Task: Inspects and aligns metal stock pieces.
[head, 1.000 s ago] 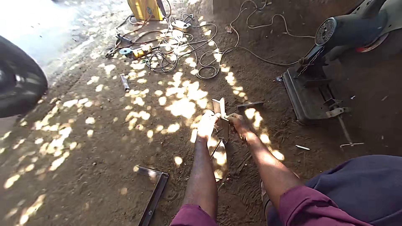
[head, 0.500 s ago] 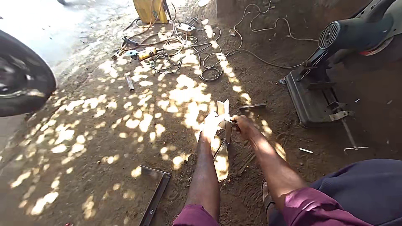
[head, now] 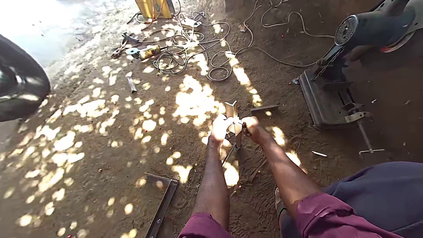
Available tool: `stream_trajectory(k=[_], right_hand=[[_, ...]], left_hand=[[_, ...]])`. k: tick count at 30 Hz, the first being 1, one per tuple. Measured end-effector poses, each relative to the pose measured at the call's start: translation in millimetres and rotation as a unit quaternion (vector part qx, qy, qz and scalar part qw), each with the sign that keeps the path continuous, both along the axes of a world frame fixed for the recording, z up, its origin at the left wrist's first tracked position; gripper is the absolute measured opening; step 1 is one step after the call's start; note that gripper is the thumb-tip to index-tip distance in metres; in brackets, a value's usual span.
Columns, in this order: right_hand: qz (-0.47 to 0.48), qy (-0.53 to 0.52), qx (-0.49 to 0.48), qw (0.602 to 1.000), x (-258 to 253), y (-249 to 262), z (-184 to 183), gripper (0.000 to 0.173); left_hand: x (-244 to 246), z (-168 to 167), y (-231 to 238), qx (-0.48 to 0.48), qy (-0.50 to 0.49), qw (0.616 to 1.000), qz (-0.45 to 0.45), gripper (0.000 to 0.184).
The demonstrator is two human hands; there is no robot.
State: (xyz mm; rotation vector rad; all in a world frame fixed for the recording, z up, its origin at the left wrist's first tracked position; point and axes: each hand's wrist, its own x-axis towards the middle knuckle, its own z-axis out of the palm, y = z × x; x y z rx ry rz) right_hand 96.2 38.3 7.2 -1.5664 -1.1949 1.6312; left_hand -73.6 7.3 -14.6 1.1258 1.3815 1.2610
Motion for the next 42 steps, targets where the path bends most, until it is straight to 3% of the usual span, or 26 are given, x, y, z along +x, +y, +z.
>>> stream_trajectory(k=[3,7,13,18,27,30,32,35,38,40,42], right_hand=[[-0.022,0.048,-0.052,0.997,-2,1,7,0.024],[0.045,0.027,0.046,0.998,5,2,-7,0.017],[0.071,-0.023,0.110,0.991,4,1,-17,0.028],[0.026,0.040,0.034,0.998,1,0,-10,0.027],[0.033,0.157,-0.081,0.984,10,2,5,0.021],[0.025,0.145,-0.085,0.985,7,0,4,0.025],[0.017,0.123,-0.087,0.988,4,0,7,0.023],[0.005,0.105,-0.095,0.990,-2,-1,11,0.026],[-0.012,0.104,-0.103,0.989,1,-1,5,0.025],[-0.051,0.130,-0.119,0.983,5,-1,1,0.020],[-0.111,0.196,-0.119,0.967,11,-2,0,0.015]], left_hand=[[0,-3,5,-0.001,0.008,1.000,0.001,0.026],[0,-8,7,0.027,0.016,0.999,0.019,0.026],[2,-13,1,0.055,-0.122,0.991,-0.012,0.028],[4,-15,3,0.055,-0.043,0.998,-0.005,0.029],[7,-16,3,0.056,-0.058,0.997,-0.007,0.029],[8,-11,-3,0.058,-0.029,0.998,0.007,0.031],[14,-15,-12,0.045,-0.047,0.998,0.005,0.048],[28,-18,-27,-0.006,-0.017,1.000,0.004,0.101],[40,-31,-19,0.019,-0.004,0.998,0.055,0.112],[42,-29,-14,-0.006,0.062,0.993,0.098,0.112],[40,-25,-13,-0.044,0.069,0.988,0.132,0.110]])
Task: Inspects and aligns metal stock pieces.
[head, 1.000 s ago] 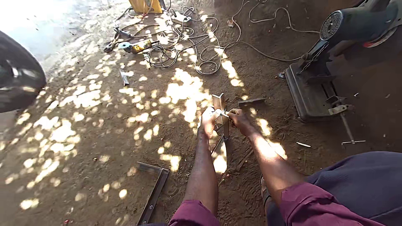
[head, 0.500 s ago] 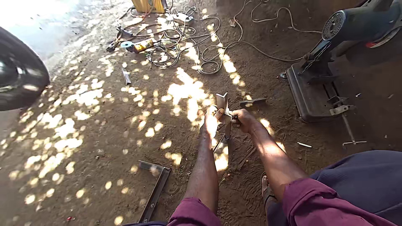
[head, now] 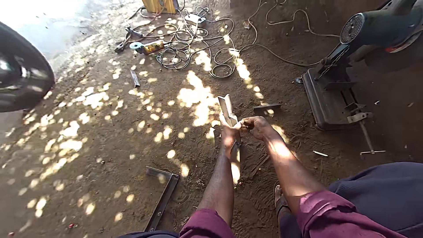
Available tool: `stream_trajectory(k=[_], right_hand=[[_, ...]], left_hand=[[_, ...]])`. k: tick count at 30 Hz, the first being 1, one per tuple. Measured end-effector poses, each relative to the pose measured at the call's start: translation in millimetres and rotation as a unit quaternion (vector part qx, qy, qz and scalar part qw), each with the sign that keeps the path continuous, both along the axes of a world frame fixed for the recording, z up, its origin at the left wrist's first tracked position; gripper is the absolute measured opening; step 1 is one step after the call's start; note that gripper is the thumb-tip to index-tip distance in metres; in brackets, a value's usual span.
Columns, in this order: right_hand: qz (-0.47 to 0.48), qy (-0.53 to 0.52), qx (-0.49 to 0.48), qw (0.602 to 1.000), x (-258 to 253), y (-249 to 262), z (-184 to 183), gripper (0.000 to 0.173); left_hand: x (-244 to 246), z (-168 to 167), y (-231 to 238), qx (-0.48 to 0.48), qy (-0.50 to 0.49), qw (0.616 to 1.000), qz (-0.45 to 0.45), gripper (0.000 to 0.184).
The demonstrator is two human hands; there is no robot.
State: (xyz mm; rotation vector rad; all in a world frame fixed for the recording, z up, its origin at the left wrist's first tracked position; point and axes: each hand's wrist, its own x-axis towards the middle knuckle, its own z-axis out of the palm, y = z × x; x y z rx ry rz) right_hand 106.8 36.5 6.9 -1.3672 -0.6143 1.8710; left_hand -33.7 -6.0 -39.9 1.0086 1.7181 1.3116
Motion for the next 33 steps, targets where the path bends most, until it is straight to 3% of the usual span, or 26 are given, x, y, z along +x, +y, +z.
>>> stream_trajectory(k=[4,11,14,19,22,25,27,29,33], right_hand=[[-0.052,0.033,0.036,0.997,8,-2,5,0.034],[-0.014,0.011,0.093,0.996,-13,-6,-9,0.022],[0.041,-0.011,0.106,0.993,-19,-8,-19,0.025],[0.090,-0.033,0.126,0.987,-28,-14,-32,0.024],[0.091,-0.044,0.133,0.986,-30,-15,-41,0.019],[0.108,-0.061,0.144,0.982,-28,-15,-47,0.025],[0.115,-0.066,0.146,0.980,-29,-16,-43,0.025],[0.095,-0.068,0.119,0.986,-31,-16,-39,0.020],[0.052,-0.064,0.062,0.995,-25,-16,-42,0.015]], left_hand=[[-18,-10,-5,0.076,-0.109,0.991,0.000,0.086],[-37,-22,-11,0.147,-0.269,0.951,0.021,0.053],[-35,-5,-17,0.116,-0.250,0.961,0.033,0.042],[-38,0,-14,0.015,-0.134,0.990,0.033,0.045],[-36,-4,-15,0.061,-0.245,0.967,0.036,0.043],[-33,1,-17,0.063,-0.275,0.959,0.009,0.044],[-29,2,-18,0.057,-0.295,0.954,0.000,0.061],[-24,3,-20,0.047,-0.299,0.953,0.002,0.067],[-11,6,-23,0.043,-0.305,0.951,-0.002,0.060]])
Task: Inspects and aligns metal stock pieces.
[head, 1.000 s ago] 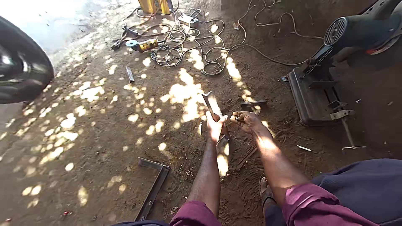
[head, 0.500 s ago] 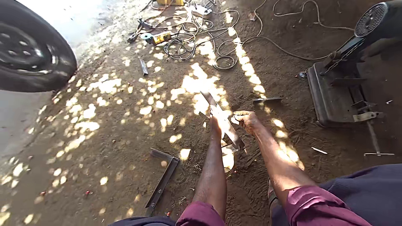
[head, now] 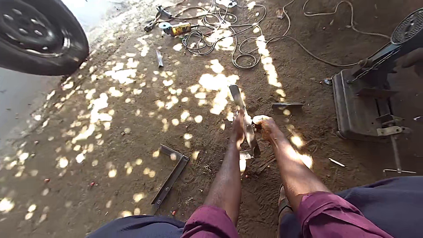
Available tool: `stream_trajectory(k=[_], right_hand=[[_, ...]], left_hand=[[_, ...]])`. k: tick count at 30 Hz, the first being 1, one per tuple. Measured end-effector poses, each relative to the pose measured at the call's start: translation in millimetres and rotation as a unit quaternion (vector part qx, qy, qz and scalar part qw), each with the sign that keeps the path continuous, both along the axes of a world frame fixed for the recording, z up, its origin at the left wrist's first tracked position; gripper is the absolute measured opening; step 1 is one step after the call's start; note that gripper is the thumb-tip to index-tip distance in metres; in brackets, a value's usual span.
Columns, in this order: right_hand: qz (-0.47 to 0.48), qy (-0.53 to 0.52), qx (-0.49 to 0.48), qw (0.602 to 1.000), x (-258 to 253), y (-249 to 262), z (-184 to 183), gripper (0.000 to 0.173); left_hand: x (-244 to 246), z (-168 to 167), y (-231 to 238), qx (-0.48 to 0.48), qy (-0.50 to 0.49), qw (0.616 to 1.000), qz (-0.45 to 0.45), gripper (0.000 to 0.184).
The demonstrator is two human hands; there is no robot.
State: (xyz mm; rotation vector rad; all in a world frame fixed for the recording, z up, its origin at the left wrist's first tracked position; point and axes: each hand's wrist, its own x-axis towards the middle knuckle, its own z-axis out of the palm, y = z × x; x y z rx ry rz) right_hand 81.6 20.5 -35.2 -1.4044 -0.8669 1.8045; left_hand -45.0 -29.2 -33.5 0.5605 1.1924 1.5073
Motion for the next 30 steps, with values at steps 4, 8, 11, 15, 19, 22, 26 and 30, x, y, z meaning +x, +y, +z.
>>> stream_trajectory(k=[4,8,11,15,19,22,26,30], right_hand=[[-0.023,0.036,-0.045,0.998,8,-4,-8,0.017],[-0.029,0.019,-0.046,0.998,13,-5,-12,0.020],[-0.018,-0.001,-0.038,0.999,17,-3,-16,0.021],[-0.009,-0.010,-0.040,0.999,21,-3,-19,0.019],[-0.003,-0.004,-0.045,0.999,27,0,-22,0.012],[0.008,-0.010,-0.045,0.999,29,3,-18,0.013],[0.026,-0.011,-0.059,0.998,32,3,-13,0.013],[0.046,0.018,-0.060,0.997,31,-1,-16,0.009]], left_hand=[[9,-12,-6,0.021,0.078,0.997,-0.010,0.050],[19,-6,-4,0.003,0.116,0.993,-0.029,0.061],[22,-17,-4,0.003,0.108,0.992,-0.061,0.073],[25,-21,-6,-0.014,0.136,0.987,-0.081,0.078],[28,-18,-4,-0.009,0.143,0.986,-0.083,0.067],[31,-17,1,-0.031,0.125,0.989,-0.074,0.071],[29,-14,-2,-0.032,0.154,0.984,-0.088,0.074],[28,-14,2,-0.063,0.177,0.978,-0.090,0.072]])
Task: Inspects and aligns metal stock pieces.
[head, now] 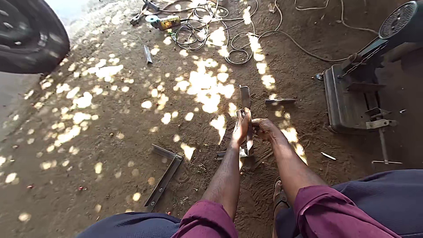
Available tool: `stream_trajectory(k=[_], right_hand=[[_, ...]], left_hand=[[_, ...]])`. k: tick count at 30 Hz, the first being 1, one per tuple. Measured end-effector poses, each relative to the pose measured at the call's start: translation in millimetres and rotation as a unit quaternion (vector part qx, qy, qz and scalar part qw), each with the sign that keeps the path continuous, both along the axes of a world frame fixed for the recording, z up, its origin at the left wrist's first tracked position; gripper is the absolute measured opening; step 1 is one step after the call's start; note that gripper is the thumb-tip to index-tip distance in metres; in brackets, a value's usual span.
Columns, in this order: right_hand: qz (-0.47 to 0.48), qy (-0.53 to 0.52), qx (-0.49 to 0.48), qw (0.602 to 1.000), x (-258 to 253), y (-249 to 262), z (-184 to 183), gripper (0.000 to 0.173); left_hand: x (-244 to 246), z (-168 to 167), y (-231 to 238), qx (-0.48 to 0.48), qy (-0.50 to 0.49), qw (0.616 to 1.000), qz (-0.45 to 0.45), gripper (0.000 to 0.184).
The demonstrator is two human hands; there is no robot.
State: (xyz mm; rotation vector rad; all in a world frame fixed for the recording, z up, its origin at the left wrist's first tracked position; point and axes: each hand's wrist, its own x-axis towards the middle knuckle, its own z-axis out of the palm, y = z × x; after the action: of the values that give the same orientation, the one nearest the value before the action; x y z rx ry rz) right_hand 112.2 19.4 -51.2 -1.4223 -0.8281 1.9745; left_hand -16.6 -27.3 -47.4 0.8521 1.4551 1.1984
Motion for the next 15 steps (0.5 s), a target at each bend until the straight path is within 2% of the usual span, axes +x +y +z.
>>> stream_trajectory(k=[5,9,13,15], right_hand=[[0.000,0.056,-0.030,0.998,5,4,-15,0.019],[-0.035,0.026,-0.050,0.998,5,4,-9,0.034],[-0.133,-0.010,-0.048,0.990,12,4,-5,0.023],[-0.151,-0.005,-0.047,0.987,19,4,-2,0.026]], left_hand=[[1,-3,5,-0.007,-0.046,0.999,0.012,0.076],[-3,-16,15,0.007,-0.052,0.999,0.009,0.081],[-10,-25,17,0.037,-0.115,0.993,0.001,0.091],[-15,-27,18,0.037,-0.141,0.989,-0.008,0.087]])
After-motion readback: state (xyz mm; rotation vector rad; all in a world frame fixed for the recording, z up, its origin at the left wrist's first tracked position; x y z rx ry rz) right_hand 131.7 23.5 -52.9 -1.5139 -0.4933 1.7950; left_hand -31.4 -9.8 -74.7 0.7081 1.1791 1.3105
